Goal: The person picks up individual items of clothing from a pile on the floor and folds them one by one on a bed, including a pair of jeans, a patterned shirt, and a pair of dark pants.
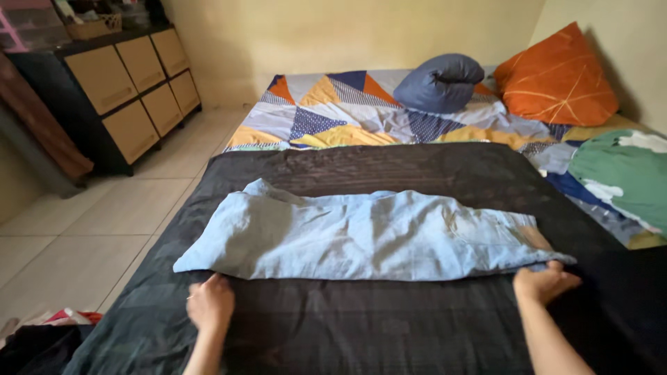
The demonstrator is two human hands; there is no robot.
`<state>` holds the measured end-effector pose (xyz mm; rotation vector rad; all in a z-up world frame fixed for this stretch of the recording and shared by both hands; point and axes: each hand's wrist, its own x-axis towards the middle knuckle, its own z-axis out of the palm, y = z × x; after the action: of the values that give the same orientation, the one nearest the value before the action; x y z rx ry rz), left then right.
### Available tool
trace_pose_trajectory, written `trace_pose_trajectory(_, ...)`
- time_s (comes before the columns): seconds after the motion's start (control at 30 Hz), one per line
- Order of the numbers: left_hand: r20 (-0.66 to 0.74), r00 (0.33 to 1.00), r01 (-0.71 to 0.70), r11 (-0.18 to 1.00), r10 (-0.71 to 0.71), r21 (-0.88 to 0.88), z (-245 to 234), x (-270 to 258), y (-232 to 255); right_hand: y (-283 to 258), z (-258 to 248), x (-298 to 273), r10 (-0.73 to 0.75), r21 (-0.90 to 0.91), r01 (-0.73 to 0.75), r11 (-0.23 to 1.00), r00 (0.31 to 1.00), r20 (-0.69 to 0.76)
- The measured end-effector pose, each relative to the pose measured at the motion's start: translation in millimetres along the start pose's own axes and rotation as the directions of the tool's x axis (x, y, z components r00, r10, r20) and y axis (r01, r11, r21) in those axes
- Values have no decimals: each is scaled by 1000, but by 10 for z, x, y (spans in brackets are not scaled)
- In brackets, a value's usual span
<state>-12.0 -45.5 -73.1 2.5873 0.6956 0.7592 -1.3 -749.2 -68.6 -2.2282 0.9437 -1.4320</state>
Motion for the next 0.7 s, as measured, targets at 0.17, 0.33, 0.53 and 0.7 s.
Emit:
trace_pose_trajectory(0.17, 344, 932, 263, 864, -114, -429, 241, 38, 485, -388, 264, -154, 808, 539, -789, 296, 507, 299)
trace_pose_trajectory(0.33, 316, 911, 390, 303, -266, -870, 668, 48, 672, -618, 285, -251, 427, 775, -390, 497, 888, 173)
trace_pose_trajectory(0.53, 139, 855, 249, 162, -499, -955, 1123, 208, 558, -765, 239, 243, 319, 764, -435, 477, 895, 311)
trace_pose_trajectory(0.7, 93, 891, 27, -153, -445, -988, 1250, 236, 439, -811, -5, 637, 44, 671, 21, 741, 996, -79)
